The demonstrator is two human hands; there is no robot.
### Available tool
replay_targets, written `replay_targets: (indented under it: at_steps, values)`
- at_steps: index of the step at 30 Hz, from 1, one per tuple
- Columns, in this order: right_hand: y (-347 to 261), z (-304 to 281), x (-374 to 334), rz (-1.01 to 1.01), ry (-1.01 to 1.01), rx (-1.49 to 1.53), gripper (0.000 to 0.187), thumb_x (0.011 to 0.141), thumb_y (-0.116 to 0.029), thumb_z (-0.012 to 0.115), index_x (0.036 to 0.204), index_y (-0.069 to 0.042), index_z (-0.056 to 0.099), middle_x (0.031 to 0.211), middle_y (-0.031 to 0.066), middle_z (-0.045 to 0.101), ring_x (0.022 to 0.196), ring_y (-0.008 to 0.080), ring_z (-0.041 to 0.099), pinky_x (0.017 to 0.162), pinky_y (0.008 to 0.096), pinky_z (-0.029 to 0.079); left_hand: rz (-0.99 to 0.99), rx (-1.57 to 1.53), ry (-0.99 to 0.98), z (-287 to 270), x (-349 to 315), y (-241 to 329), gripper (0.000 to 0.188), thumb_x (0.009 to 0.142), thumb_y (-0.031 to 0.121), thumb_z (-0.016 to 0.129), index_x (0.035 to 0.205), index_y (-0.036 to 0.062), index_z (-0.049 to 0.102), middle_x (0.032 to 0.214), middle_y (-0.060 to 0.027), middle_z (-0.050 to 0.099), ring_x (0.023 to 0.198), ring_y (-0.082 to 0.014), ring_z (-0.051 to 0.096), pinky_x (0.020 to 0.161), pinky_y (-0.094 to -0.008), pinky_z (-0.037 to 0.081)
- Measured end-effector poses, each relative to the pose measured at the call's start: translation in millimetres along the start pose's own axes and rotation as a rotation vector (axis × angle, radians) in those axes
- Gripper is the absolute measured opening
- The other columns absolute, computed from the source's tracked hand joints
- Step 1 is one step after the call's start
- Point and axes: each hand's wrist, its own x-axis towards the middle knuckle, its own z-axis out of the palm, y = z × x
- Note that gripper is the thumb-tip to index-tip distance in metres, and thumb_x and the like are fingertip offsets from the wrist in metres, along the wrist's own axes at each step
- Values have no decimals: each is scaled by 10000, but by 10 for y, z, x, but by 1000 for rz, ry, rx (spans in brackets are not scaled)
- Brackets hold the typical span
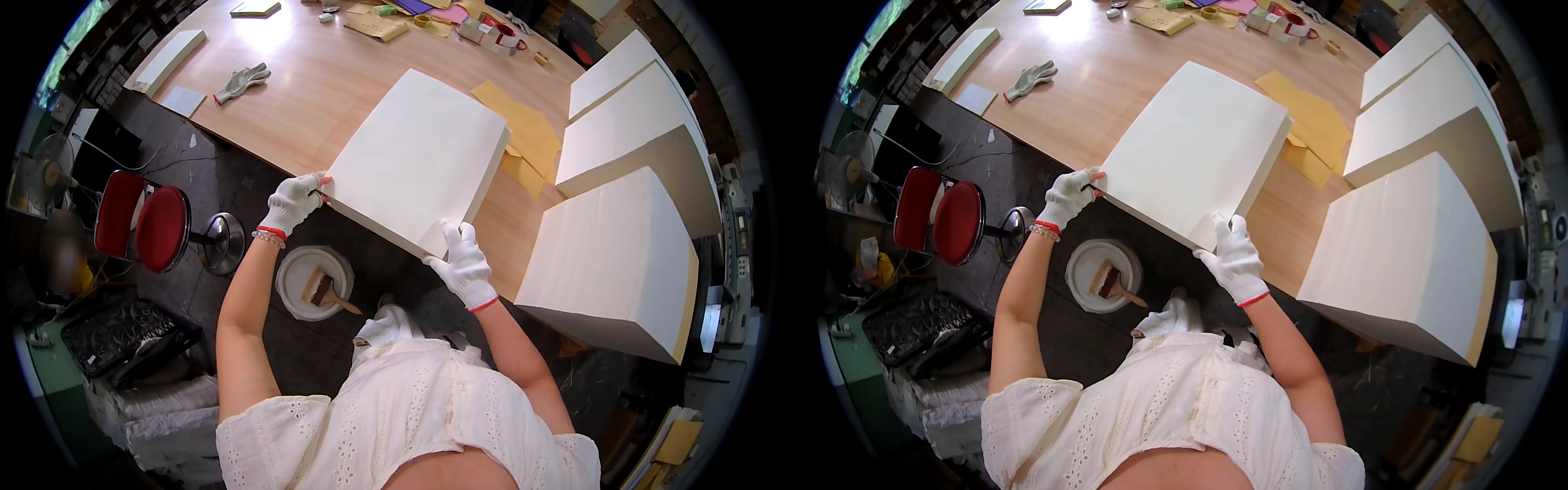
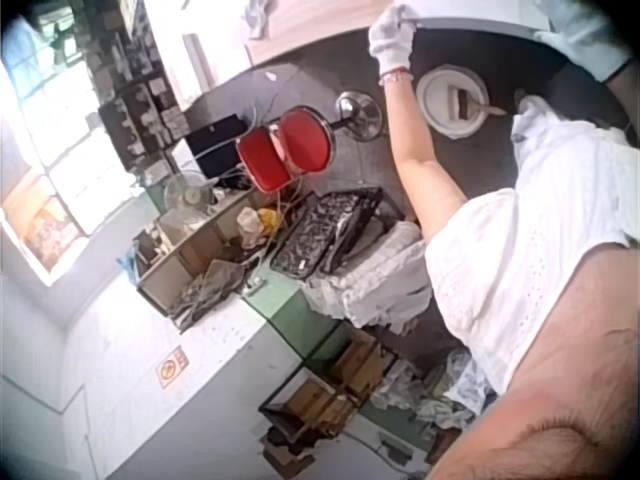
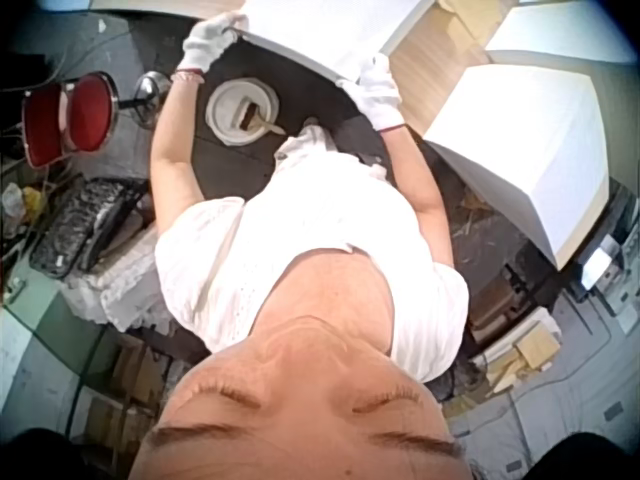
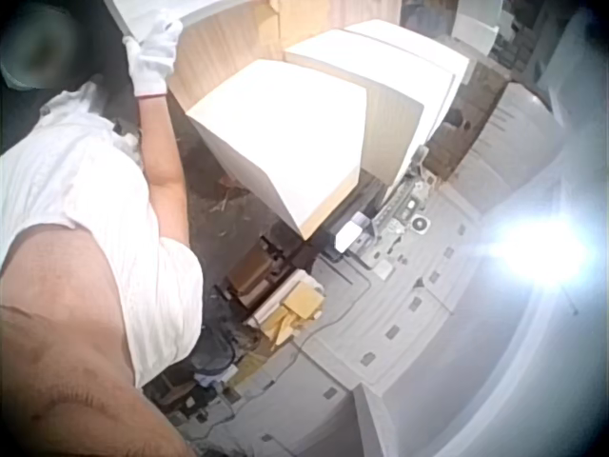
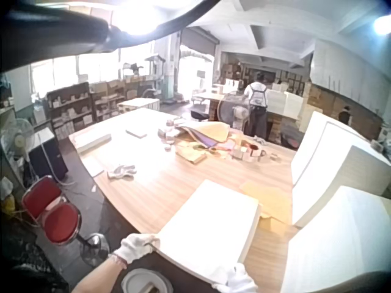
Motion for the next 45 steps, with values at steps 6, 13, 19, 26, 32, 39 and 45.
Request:
replay_targets:
  at_steps: [6, 13, 19, 26, 32, 39, 45]
  values:
    - [-40, 3, -2, 39, -20, 56, 757, 720, -341, 818, 1347, -183, 423, 1260, 147, 421, 1049, 367, 587, 821, 459, 531, -43, -148, 18, 27, -8, -43, 367, 756, 19, 761, 1115, 48, 689, 1067, -133, 706, 887, -272, 708, 764, -314, 570]
    - [41, -61, -6, 6, -81, 53, 829, 748, -378, 797, 1425, -176, 363, 1328, 178, 400, 1154, 370, 534, 923, 442, 490, -139, -84, -78, -78, 2, 84, 412, 773, 134, 776, 1161, 70, 653, 1086, -117, 703, 926, -249, 691, 787, -303, 537]
    - [236, 191, -5, 375, 97, 516, 940, 877, -538, 619, 1505, -3, 170, 1504, 250, 306, 1357, 379, 380, 1104, 404, 319, -625, -881, 206, 193, 8, 65, 592, 870, 381, 695, 1335, 55, 525, 1190, -151, 640, 1145, -209, 570, 999, -289, 400]
    - [175, 419, -5, 445, -30, 643, 986, 918, -655, 457, 1518, 27, 75, 1491, 281, 340, 1382, 389, 345, 1116, 381, 287, -663, -865, 80, 337, -10, 278, 408, 935, 299, 600, 1266, 62, 589, 755, 52, 497, 612, -36, 351, 540, -226, 314]
    - [431, 604, -84, 394, -72, 741, 813, 953, -484, 511, 1475, 67, 219, 1486, 291, 331, 1398, 373, 318, 1139, 386, 271, -671, -973, 133, 382, -134, -130, 523, 983, 289, 561, 1433, 65, 417, 1268, -19, 553, 1114, -124, 522, 915, -261, 423]
    - [1075, -305, -1143, 221, -447, 1520, 584, 1005, -335, 503, 1451, 5, 340, 1219, 91, 621, 1012, 125, 589, 954, 300, 449, 33, -837, 257, -324, 774, 1632, 328, 938, -32, 457, 1249, -17, 559, 1306, -130, 542, 1223, -200, 518, 1024, -311, 413]
    - [1781, -1601, -2154, 157, -112, 1018, 483, 999, -384, 502, 1352, -55, 508, 1180, 75, 646, 1036, 160, 609, 972, 306, 452, 1044, -443, -116, -405, 1028, 5346, 186, 750, -74, 649, 913, 15, 627, 973, -119, 673, 873, -286, 652, 771, -337, 526]
